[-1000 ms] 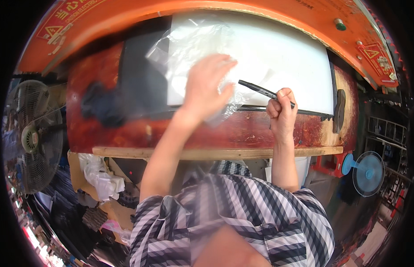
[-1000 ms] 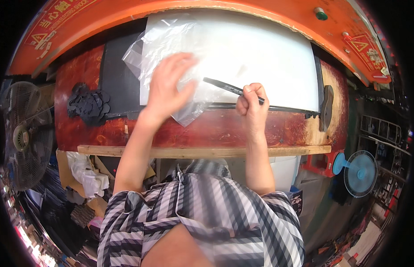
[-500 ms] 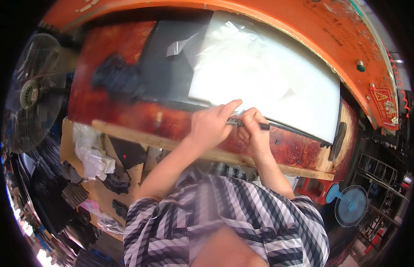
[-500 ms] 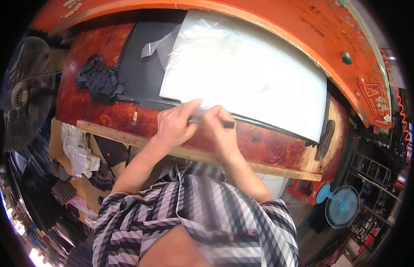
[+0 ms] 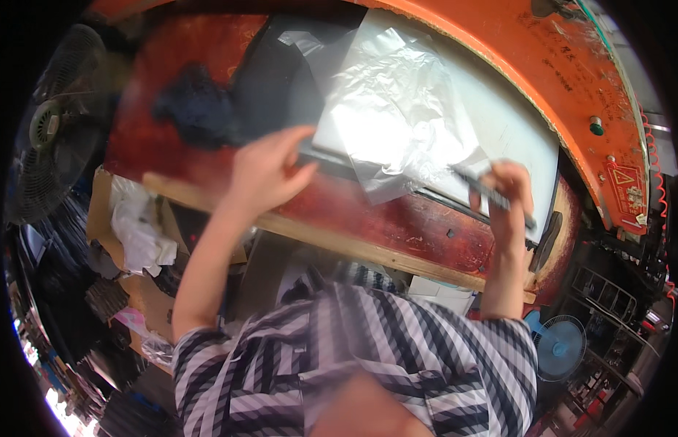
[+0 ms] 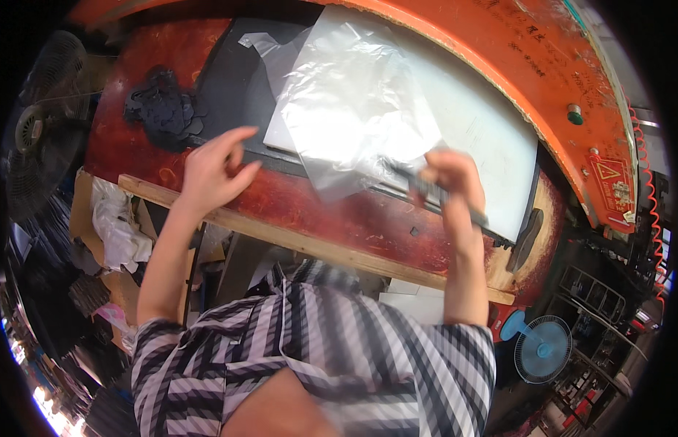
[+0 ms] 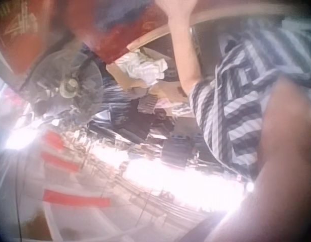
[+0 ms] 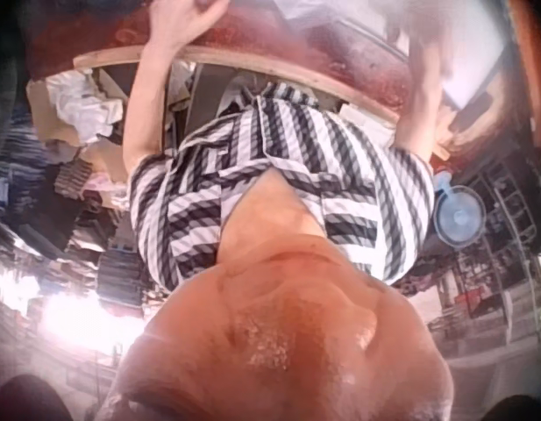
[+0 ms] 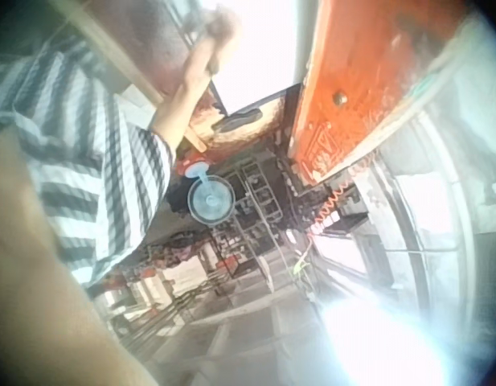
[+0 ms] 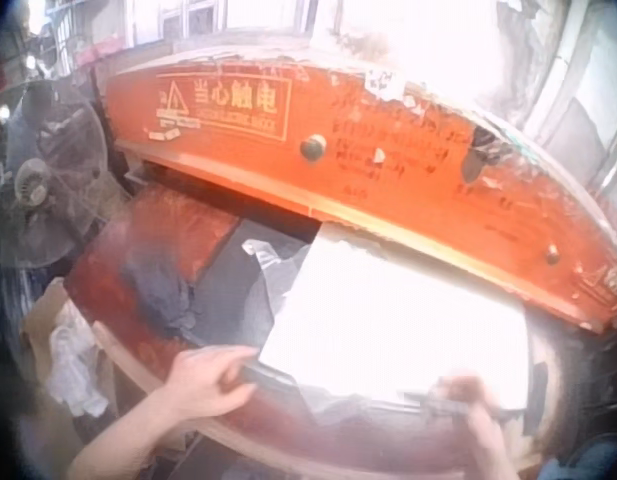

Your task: The person removes black rubber parts from a plastic sheet, places them into clear plastic bags, and writes on the bags with a black marker. They then place the filled bags on a table and write on a yellow notepad.

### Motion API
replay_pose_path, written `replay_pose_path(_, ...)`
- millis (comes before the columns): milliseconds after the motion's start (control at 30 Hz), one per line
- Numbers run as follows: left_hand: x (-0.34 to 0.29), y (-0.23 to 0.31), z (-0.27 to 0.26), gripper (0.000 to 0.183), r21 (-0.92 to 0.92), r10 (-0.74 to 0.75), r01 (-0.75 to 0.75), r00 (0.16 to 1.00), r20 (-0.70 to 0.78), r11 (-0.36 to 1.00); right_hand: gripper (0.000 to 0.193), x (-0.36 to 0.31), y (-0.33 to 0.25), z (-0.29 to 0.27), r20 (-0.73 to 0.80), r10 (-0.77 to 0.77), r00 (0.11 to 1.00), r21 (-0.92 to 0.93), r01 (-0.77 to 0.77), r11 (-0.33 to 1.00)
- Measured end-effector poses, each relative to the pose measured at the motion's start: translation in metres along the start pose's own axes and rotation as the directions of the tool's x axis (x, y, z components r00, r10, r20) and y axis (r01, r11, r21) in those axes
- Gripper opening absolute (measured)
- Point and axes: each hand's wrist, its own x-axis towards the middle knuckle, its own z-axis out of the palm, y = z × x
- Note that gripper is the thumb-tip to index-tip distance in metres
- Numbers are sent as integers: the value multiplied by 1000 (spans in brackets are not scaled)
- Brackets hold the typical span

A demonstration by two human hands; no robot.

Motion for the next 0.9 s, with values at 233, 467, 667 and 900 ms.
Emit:
replay_pose_path(233, 60, -5, 92, 47, 215, 123, -116, 992, -18, 970, 12, 61, 88, -18, -38, 228, 973, -326, -228, 918)
replay_pose_path(467, 52, -15, 76, 55, 215, 61, -64, 998, 22, 975, 11, 66, 114, -5, 147, 133, 980, -596, -20, 803)
replay_pose_path(667, 53, -14, 78, 56, 208, 60, -63, 998, 20, 976, 12, 66, 119, -13, 190, 64, 980, -648, 76, 758)
replay_pose_path(900, 50, -14, 77, 56, 210, 59, -58, 998, 2, 976, 12, 66, 120, -12, 57, 114, 992, -572, -61, 818)
